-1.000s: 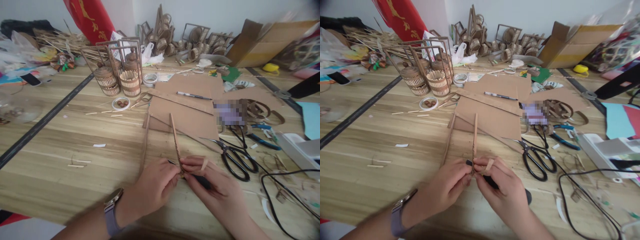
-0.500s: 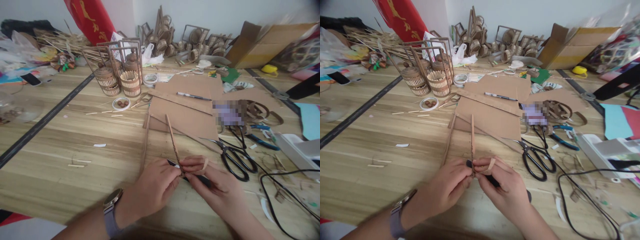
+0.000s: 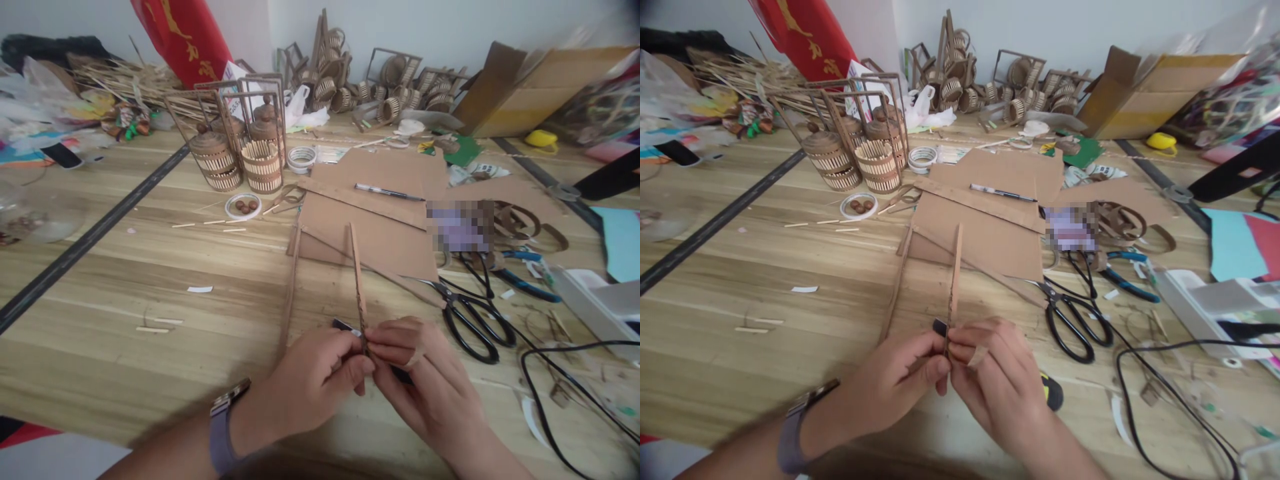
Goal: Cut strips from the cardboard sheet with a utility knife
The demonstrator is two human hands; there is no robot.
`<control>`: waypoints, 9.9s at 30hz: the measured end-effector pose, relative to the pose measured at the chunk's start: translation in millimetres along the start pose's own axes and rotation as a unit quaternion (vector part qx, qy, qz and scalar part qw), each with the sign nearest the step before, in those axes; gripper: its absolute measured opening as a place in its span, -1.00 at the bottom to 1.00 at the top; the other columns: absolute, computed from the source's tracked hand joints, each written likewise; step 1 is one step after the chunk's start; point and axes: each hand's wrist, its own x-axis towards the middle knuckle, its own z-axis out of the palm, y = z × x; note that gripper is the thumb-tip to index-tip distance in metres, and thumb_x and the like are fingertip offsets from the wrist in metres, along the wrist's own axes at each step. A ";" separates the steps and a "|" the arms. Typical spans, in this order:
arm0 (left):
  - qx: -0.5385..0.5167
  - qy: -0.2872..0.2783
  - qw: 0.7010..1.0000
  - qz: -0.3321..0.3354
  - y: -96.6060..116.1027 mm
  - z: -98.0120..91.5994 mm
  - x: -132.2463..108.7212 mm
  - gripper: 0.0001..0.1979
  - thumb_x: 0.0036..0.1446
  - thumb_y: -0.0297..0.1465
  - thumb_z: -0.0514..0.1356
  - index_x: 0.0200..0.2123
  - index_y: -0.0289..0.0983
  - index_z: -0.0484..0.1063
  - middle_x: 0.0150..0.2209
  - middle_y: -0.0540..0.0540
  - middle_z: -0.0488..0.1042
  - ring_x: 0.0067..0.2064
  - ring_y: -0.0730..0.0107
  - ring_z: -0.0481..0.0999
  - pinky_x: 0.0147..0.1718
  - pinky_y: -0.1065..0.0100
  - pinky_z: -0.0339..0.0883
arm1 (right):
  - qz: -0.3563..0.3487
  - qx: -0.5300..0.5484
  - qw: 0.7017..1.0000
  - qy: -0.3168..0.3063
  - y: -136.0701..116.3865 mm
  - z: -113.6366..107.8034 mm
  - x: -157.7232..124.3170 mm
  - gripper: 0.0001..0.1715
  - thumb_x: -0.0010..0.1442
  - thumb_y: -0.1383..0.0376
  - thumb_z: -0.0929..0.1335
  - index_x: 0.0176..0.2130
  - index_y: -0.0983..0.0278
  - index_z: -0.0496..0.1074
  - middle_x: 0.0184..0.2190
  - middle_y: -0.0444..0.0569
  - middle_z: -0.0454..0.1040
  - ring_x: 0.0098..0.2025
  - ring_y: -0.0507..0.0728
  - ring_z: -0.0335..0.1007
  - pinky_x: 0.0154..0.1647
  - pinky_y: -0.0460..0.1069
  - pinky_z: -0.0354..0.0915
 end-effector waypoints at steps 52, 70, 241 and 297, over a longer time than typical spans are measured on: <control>0.084 0.035 0.996 0.009 -2.6 0.5 -3.1 -0.71 0.39 -0.32 0.01 -0.40 -0.25 0.33 -0.38 -0.02 0.40 -0.27 0.36 0.39 -0.26 0.36 0.20 | 0.207 0.168 0.964 -0.008 -9.9 8.0 3.4 -0.82 0.27 0.40 0.31 -0.37 0.17 0.39 -0.43 -0.14 0.50 -0.37 0.03 0.50 -0.36 -0.13 0.45; 0.073 0.039 0.996 0.036 -3.4 3.3 -2.2 -0.66 0.38 -0.43 0.00 -0.48 -0.27 0.34 -0.43 0.00 0.36 -0.31 0.43 0.38 -0.24 0.40 0.17 | 0.184 0.074 0.980 0.016 -9.0 8.8 -9.0 -0.88 0.33 0.32 0.33 -0.29 0.14 0.41 -0.37 -0.15 0.56 -0.29 0.06 0.54 -0.30 -0.05 0.44; 0.032 -0.043 0.987 -0.151 7.8 -3.2 5.1 -0.78 0.17 -0.45 0.07 -0.52 -0.28 0.38 -0.57 0.05 0.40 -0.51 0.49 0.34 -0.52 0.42 0.08 | -0.076 -0.039 0.992 -0.097 1.3 5.0 -12.3 -0.61 0.25 0.55 0.25 0.03 0.28 0.34 -0.22 -0.01 0.62 -0.14 0.13 0.53 0.12 0.19 0.36; -0.174 0.005 0.983 -0.066 44.2 -10.2 18.1 -0.72 0.35 -0.19 0.09 -0.16 -0.29 0.43 -0.54 0.05 0.47 -0.51 0.50 0.40 -0.53 0.49 0.25 | 0.250 0.014 0.964 0.090 -14.7 -6.4 65.4 -0.61 0.32 0.23 0.32 -0.52 0.20 0.18 -0.67 -0.27 0.18 -0.61 -0.05 0.13 -0.56 -0.08 0.06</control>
